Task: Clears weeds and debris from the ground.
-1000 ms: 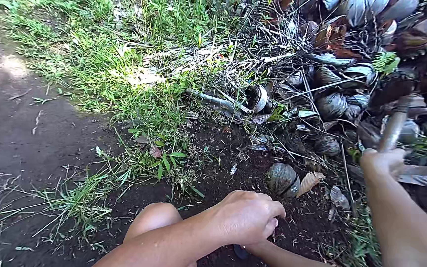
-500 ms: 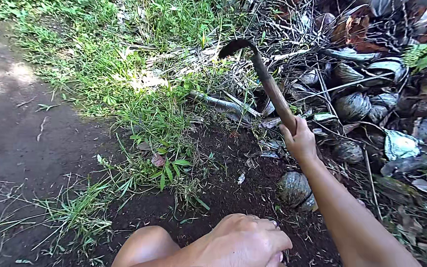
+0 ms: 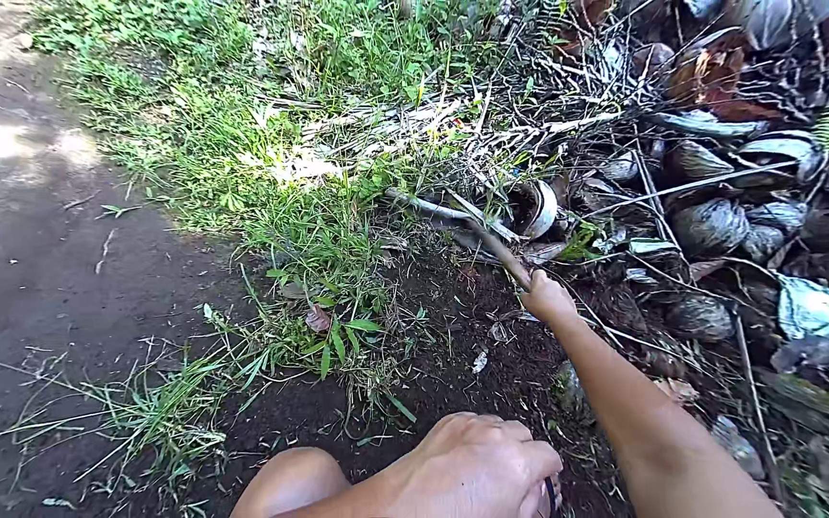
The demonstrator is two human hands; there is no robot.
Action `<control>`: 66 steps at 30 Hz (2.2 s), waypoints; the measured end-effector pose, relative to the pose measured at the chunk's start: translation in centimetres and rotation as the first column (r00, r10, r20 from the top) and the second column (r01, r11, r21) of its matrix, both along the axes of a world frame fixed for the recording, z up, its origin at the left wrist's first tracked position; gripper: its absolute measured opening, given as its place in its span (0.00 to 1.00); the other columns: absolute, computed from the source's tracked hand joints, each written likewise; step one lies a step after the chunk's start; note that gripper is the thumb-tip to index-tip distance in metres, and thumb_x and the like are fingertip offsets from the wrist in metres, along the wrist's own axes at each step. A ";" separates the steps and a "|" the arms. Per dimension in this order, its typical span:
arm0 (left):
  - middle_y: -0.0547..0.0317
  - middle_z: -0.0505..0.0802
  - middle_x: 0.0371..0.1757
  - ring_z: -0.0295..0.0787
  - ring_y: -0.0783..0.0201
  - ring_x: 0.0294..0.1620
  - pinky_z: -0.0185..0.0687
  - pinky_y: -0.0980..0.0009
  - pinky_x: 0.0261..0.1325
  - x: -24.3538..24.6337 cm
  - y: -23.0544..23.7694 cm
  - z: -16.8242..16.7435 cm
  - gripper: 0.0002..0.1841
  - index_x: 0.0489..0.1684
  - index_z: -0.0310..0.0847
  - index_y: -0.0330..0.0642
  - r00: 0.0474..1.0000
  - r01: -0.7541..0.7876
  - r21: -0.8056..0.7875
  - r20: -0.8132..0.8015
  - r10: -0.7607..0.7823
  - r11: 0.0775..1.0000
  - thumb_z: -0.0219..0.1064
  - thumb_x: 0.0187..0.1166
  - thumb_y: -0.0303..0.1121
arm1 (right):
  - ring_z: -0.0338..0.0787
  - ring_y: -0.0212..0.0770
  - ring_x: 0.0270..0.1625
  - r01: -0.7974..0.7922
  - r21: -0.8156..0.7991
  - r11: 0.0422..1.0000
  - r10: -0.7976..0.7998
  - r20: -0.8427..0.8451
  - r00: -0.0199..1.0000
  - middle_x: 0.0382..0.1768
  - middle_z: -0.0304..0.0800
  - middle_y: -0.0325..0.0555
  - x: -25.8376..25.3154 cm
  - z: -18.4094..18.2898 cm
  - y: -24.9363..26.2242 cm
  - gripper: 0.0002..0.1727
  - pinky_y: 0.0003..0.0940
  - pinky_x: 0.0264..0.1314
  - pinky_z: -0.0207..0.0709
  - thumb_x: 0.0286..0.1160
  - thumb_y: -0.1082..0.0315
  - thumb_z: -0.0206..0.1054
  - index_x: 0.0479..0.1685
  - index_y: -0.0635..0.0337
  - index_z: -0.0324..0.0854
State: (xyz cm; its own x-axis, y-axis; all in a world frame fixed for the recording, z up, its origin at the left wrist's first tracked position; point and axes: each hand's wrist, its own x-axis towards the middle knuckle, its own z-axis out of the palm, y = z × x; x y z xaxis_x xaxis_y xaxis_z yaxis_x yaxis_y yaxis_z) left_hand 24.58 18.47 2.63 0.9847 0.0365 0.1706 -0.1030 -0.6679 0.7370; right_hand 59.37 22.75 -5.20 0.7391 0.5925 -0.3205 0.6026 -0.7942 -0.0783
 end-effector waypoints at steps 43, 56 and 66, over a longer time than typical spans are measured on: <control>0.48 0.94 0.51 0.93 0.51 0.56 0.87 0.53 0.57 1.3 -1.5 0.3 0.13 0.59 0.88 0.40 0.996 0.094 -0.065 0.009 -0.094 0.993 0.59 0.88 0.30 | 0.87 0.48 0.37 0.226 0.267 0.937 -0.137 -0.315 0.939 0.46 0.86 0.59 0.6 0.4 -3.9 0.26 0.50 0.45 0.82 0.78 0.60 0.69 0.71 0.66 0.73; 0.50 0.94 0.52 0.93 0.53 0.57 0.86 0.55 0.59 2.2 -0.9 -0.3 0.13 0.60 0.88 0.42 0.996 0.093 -0.041 -0.003 -0.093 0.995 0.58 0.88 0.32 | 0.86 0.78 0.53 0.038 0.190 0.981 -0.060 0.110 0.992 0.49 0.86 0.78 6.8 9.8 -12.3 0.24 0.81 0.54 0.71 0.75 0.62 0.73 0.65 0.69 0.79; 0.50 0.94 0.54 0.92 0.52 0.57 0.86 0.53 0.60 3.3 -2.3 0.1 0.14 0.61 0.87 0.42 0.988 0.141 -0.040 -0.060 -0.143 0.989 0.58 0.88 0.31 | 0.86 0.40 0.36 0.117 0.863 0.492 -0.418 0.116 0.901 0.46 0.82 0.51 16.9 17.4 -25.6 0.36 0.46 0.45 0.84 0.77 0.45 0.63 0.75 0.64 0.66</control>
